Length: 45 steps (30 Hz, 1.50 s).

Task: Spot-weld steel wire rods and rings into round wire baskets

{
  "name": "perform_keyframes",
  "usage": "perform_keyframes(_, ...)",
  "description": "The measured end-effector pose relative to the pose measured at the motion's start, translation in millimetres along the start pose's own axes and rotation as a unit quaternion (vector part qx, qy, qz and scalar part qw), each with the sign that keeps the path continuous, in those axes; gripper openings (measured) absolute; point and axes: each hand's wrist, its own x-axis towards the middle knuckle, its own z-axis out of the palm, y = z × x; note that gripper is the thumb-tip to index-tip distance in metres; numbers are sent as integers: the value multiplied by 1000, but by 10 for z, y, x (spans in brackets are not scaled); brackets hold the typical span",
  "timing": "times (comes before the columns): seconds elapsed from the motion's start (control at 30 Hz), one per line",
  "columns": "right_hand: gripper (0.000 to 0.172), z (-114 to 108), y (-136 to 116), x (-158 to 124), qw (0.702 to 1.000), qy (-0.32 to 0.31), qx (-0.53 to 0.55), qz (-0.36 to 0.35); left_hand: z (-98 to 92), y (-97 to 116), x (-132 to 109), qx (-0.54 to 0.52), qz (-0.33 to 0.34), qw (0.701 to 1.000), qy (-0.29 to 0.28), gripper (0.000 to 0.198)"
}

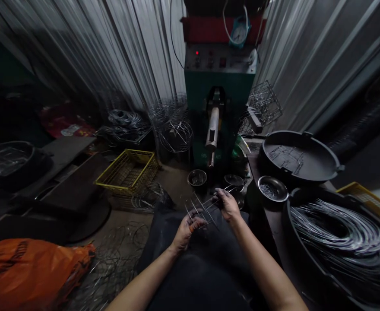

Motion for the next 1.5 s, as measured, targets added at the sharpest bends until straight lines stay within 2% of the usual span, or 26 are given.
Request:
perform_keyframes(0.23,29,25,-156,-119,990,-82,-96,58,32,89,81,38,28,998,36,41)
perform_keyframes(0.4,25,28,-230,-15,998,-48,-39,19,25,133,208,70,63,995,43,39)
perform_keyframes(0.67,25,229,-273,40,997,-21,-34,-60,159,144,472,90,98,990,43,34)
perform_keyframes(0.9,26,225,-355,356,996,-24,-50,-72,226,152,756,100,99,990,29,32)
perform_keyframes(1.2,28,288,-515,806,996,-31,-53,-61,304,292,1170,92,89,991,28,34)
perform_keyframes(1.5,31,342,-623,977,997,-23,-57,-44,349,296,1377,84,108,990,32,32)
